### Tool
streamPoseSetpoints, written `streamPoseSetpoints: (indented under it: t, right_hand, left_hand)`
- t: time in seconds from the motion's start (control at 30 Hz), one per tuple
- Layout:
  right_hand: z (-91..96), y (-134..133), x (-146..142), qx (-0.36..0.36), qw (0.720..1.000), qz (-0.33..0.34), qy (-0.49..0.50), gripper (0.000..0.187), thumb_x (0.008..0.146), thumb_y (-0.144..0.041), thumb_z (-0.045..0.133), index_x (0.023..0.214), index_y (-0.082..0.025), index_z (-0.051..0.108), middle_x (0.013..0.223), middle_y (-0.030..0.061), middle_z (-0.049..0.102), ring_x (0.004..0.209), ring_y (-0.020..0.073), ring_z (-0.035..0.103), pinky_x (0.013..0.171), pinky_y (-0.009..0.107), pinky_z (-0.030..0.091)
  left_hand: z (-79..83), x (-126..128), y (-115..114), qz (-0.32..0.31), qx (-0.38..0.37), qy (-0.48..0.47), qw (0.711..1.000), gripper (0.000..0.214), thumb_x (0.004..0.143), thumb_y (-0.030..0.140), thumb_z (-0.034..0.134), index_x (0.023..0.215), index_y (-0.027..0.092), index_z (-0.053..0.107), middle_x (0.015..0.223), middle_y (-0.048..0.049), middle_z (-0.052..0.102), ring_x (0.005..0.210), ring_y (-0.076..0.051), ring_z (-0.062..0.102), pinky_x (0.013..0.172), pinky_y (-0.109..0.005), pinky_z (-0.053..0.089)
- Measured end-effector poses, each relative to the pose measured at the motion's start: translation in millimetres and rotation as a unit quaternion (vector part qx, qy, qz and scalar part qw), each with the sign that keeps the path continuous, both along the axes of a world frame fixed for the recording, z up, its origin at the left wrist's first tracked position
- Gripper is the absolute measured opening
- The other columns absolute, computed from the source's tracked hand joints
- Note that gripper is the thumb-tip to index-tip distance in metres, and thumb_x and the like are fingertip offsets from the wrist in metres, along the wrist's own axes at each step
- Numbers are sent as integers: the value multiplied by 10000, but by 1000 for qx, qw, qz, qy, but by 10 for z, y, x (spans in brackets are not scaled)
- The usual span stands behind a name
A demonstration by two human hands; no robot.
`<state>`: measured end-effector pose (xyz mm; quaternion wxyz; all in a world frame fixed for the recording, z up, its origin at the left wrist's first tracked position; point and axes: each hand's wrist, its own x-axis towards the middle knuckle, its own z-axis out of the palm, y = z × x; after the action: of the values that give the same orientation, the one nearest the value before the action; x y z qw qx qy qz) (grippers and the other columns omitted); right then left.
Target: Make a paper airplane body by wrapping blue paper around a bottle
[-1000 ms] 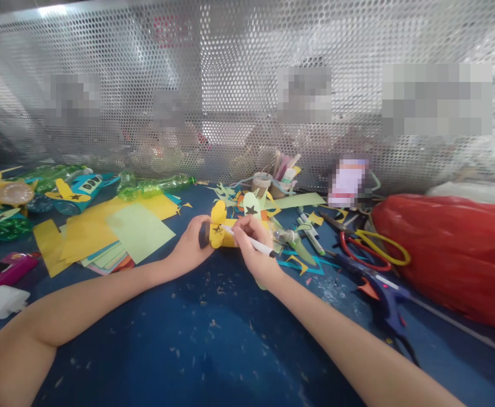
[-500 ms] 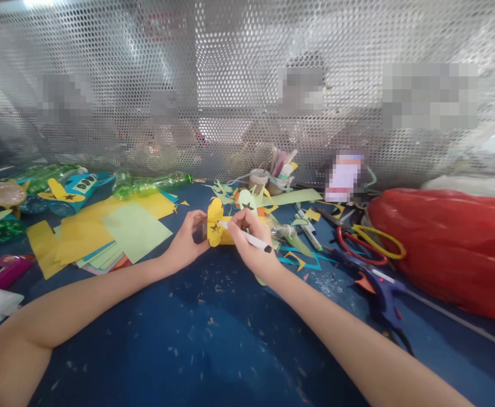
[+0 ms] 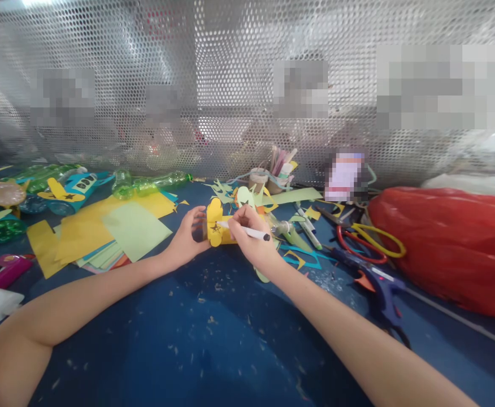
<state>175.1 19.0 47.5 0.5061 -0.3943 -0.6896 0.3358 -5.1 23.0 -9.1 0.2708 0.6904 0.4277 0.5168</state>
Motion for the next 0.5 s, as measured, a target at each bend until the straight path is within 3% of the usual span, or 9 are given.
streamPoseSetpoints:
  t: [0.27, 0.5]
  right_hand:
    - [4, -21, -9, -4, 1000, -4, 1, 261, 863, -333, 550, 665, -238, 408, 493, -52, 482, 463, 117, 425, 469, 268, 322]
    - [-14, -14, -2, -7, 1000, -13, -8, 247, 863, -325, 543, 672, -236, 413, 513, -51, 485, 484, 118, 440, 499, 270, 333]
  left_hand:
    - [10, -6, 0, 1, -2, 21, 1000, 693, 686, 207, 749, 1293, 214, 416, 1339, -121, 453, 1185, -248, 523, 1036, -482, 428]
    - [20, 10, -1, -27, -16, -36, 999, 656, 692, 185, 741, 1240, 210, 382, 1264, -113, 531, 1170, -237, 544, 1033, -461, 429]
